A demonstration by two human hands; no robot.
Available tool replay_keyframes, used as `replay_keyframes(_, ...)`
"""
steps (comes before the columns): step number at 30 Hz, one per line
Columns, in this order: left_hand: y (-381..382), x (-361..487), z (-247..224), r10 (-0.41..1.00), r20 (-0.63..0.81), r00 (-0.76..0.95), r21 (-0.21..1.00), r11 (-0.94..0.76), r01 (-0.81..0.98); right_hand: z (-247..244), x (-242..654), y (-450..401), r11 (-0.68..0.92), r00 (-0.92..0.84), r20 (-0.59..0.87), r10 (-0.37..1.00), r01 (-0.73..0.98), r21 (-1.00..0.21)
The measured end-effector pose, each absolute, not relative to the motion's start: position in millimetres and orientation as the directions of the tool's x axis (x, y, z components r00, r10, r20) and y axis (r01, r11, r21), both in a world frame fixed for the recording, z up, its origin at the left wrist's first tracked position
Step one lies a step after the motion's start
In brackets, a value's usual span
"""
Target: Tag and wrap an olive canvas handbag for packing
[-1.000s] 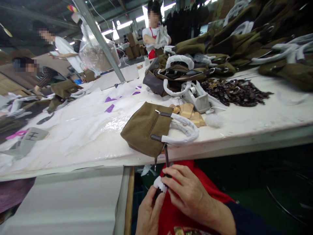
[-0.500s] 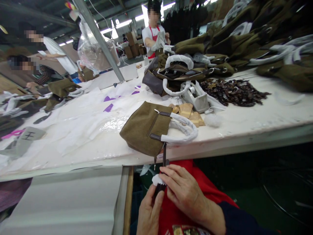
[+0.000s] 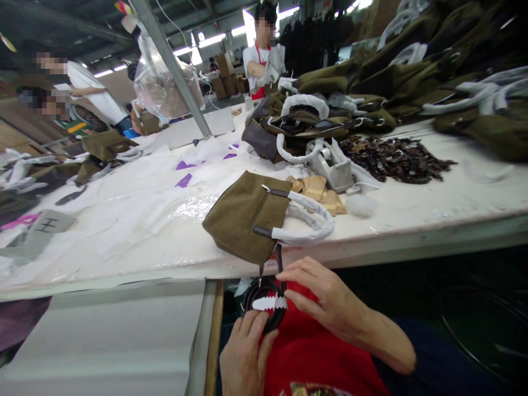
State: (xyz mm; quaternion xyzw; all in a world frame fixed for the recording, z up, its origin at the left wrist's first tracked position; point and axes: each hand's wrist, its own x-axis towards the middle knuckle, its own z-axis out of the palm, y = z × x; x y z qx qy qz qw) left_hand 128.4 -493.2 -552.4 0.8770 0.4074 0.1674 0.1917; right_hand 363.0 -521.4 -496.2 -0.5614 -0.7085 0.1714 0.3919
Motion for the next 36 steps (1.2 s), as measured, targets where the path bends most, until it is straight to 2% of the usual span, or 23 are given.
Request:
replay_keyframes(4,-495,127,-552,0.677,0.220,0.703,0.180,-0.736,0.652,-485,353,-486,0.401,-0.388,0.143,0.911,0.747,-0.530)
replay_keyframes(6,-496,126,-551,0.657,0.218,0.722,0.109,-0.751,0.651,-483,345,-471,0.449,-0.494,0.006,0.870,0.785,-0.427)
replay_keyframes(8,-496,125,-551,0.659,0.203,0.724,0.094,-0.749,0.656,-481,340,-459,0.463,-0.552,-0.122,0.825,0.784,-0.415)
replay_keyframes(11,-495,121,-553,0.702,0.179,0.689,0.188,-0.712,0.676,-478,343,-450,0.390,-0.571,-0.199,0.797,0.737,-0.552)
replay_keyframes(13,-493,120,-554,0.750,0.136,0.647,0.367,-0.645,0.670,-479,349,-450,0.305,-0.560,-0.150,0.815,0.634,-0.710)
replay_keyframes(16,-490,121,-551,0.808,-0.027,0.589,0.708,-0.400,0.582,-484,357,-458,0.065,-0.447,-0.068,0.892,0.277,-0.959)
replay_keyframes(19,-484,125,-545,0.790,-0.210,0.576,0.867,-0.121,0.483,-493,358,-474,-0.108,-0.272,-0.075,0.959,-0.111,-0.988)
replay_keyframes(21,-480,128,-540,0.726,-0.308,0.614,0.893,-0.002,0.450,-501,354,-486,-0.102,-0.167,-0.065,0.984,-0.226,-0.969)
replay_keyframes(23,-475,130,-536,0.665,-0.344,0.663,0.888,0.002,0.460,-507,351,-496,-0.073,-0.087,-0.055,0.995,-0.229,-0.971)
replay_keyframes(25,-472,131,-533,0.658,-0.298,0.691,0.850,-0.147,0.506,-511,347,-502,-0.076,-0.065,-0.064,0.996,-0.197,-0.977)
replay_keyframes(28,-468,132,-527,0.711,-0.161,0.685,0.687,-0.417,0.595,-511,344,-504,-0.113,-0.075,-0.100,0.992,-0.200,-0.973)
replay_keyframes(31,-466,138,-519,0.758,-0.042,0.651,0.557,-0.524,0.645,-510,340,-501,-0.140,-0.125,-0.114,0.986,-0.227,-0.964)
replay_keyframes(33,-466,145,-514,0.784,-0.025,0.620,0.601,-0.484,0.636,-512,337,-498,-0.158,-0.156,-0.125,0.980,-0.220,-0.963)
replay_keyframes(36,-471,155,-513,0.773,-0.212,0.598,0.823,-0.189,0.536,-515,333,-497,-0.168,-0.170,-0.142,0.975,-0.156,-0.973)
